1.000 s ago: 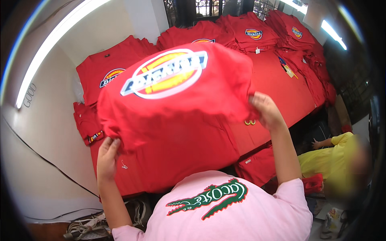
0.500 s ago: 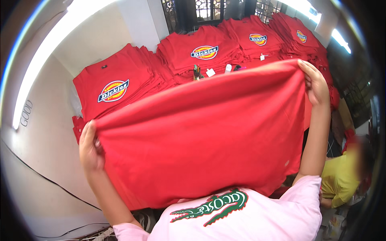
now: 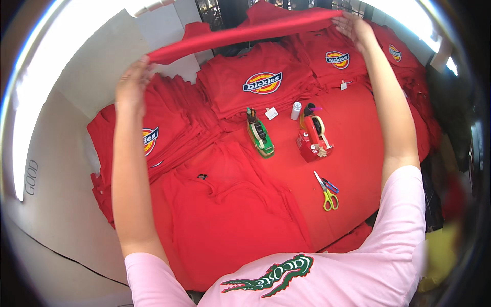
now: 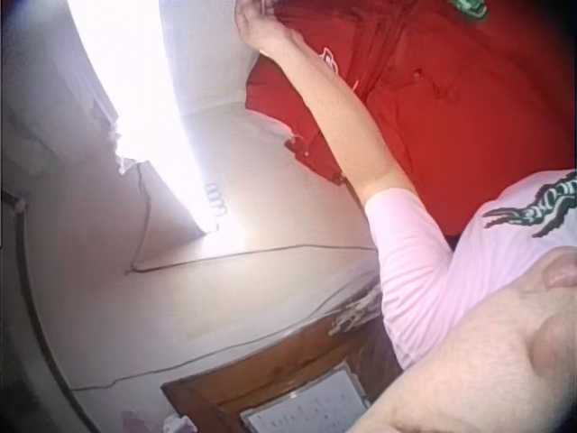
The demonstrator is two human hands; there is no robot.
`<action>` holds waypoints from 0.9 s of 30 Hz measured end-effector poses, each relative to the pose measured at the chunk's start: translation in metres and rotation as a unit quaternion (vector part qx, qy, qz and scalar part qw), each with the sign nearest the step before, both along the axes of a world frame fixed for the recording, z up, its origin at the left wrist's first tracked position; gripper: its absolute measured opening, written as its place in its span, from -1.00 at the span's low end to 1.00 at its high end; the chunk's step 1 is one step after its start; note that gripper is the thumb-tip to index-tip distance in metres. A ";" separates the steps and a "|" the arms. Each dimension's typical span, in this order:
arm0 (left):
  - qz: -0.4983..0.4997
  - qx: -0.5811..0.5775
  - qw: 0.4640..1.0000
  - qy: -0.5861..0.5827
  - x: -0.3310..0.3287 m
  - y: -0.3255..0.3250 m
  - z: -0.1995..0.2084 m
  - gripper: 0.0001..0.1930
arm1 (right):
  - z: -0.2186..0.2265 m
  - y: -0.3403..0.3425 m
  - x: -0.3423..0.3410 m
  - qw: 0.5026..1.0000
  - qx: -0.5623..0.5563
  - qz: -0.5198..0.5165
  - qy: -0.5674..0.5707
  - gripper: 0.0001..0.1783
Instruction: The person folds red shirts by hand at a table, using a pair of scissors to trim loose threads, and then stacks the folded garments onto the table.
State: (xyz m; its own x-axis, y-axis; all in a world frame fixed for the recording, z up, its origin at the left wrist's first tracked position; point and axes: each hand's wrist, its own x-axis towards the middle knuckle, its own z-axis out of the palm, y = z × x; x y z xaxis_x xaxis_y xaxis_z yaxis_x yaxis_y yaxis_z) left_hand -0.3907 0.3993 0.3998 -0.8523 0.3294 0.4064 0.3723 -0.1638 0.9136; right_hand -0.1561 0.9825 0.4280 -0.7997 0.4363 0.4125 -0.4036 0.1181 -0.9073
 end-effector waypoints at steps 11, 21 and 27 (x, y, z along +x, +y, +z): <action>-0.060 -0.205 0.968 -0.134 0.078 -0.020 -0.188 -0.77 | -0.257 -0.092 0.004 0.958 -0.018 -0.207 -0.199 -0.74; -0.478 0.086 0.861 0.151 0.306 -0.239 -0.021 -0.54 | -0.393 -0.407 0.228 0.921 -0.080 0.042 -0.380 -0.83; -0.336 -0.117 0.921 0.160 0.412 -0.288 0.033 -0.51 | -0.389 -0.496 0.258 0.836 0.282 -0.015 -0.470 -0.62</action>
